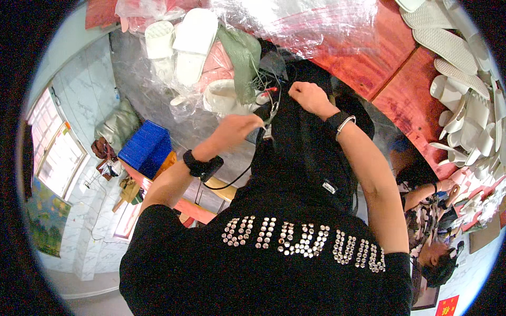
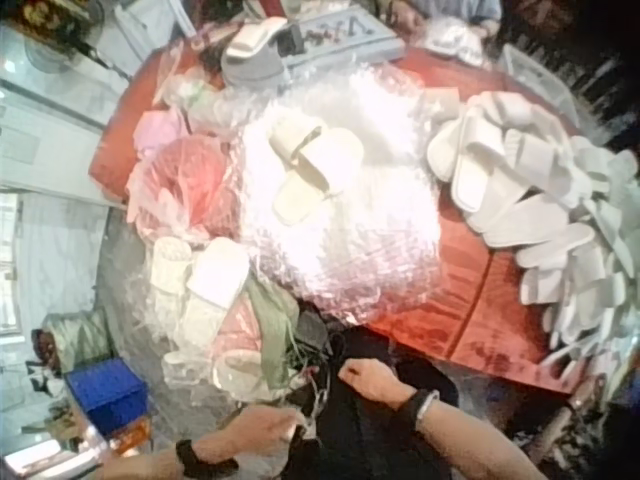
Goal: Pack slippers into individual bags and then into a large sack.
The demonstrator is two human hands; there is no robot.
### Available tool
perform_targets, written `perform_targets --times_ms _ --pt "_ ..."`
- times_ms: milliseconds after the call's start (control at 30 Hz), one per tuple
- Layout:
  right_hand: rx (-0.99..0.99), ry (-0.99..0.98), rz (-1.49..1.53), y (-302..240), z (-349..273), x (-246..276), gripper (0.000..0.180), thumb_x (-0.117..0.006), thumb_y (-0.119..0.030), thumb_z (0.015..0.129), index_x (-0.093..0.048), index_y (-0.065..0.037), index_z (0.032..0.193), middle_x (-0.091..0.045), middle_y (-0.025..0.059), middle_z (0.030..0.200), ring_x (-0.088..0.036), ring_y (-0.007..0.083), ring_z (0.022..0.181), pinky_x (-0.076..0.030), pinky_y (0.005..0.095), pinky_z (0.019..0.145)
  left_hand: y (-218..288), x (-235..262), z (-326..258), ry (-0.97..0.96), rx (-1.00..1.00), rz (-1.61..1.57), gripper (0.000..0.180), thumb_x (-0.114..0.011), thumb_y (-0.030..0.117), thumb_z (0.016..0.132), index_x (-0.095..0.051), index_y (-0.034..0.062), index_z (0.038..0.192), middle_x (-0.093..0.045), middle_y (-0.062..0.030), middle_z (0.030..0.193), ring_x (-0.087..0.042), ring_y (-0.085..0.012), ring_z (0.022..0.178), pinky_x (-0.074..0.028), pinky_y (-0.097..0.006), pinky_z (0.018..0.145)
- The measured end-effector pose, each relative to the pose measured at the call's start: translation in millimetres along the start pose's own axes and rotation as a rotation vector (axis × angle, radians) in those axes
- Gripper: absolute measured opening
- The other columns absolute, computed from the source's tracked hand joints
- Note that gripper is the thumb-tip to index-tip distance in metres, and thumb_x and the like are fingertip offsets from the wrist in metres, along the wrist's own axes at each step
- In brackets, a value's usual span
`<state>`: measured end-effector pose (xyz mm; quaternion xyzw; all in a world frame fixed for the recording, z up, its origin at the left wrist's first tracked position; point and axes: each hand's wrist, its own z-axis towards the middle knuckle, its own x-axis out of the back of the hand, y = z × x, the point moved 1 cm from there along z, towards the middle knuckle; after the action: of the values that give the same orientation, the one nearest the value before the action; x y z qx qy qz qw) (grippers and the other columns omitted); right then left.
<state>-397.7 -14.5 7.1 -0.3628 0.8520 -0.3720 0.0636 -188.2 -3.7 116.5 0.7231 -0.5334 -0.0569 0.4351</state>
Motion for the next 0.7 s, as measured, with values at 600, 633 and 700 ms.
perform_targets --times_ms 600,633,700 --pt "0.423 -0.004 -0.112 -37 -25 -17 0.035 -0.060 -0.029 0.077 -0.055 -0.008 0.104 -0.060 0.0084 0.093 -0.057 0.0199 0.083 -0.044 0.0287 0.073 -52 104 17 1.060 0.425 -0.344 0.026 -0.049 0.013 0.084 -0.051 0.0008 0.107 -0.057 -0.0100 0.095 -0.053 -0.0178 0.084 -0.041 -0.029 0.074" --pt "0.227 -0.050 0.074 -33 -26 -15 0.032 -0.061 -0.026 0.077 -0.054 -0.007 0.102 -0.058 0.0065 0.089 -0.055 0.0170 0.082 -0.043 0.0277 0.074 -36 91 19 0.858 0.306 -0.240 0.028 -0.051 0.013 0.083 -0.050 -0.0017 0.107 -0.057 -0.0109 0.091 -0.056 -0.0180 0.078 -0.044 -0.029 0.068" --pt "0.041 -0.104 0.258 -29 -25 -16 0.030 -0.062 -0.022 0.077 -0.054 -0.006 0.100 -0.057 0.0046 0.086 -0.053 0.0142 0.081 -0.041 0.0267 0.075 -20 60 21 0.463 0.137 -0.266 0.026 -0.052 0.014 0.082 -0.053 -0.0021 0.102 -0.058 -0.0075 0.082 -0.054 -0.0134 0.074 -0.043 -0.027 0.068"
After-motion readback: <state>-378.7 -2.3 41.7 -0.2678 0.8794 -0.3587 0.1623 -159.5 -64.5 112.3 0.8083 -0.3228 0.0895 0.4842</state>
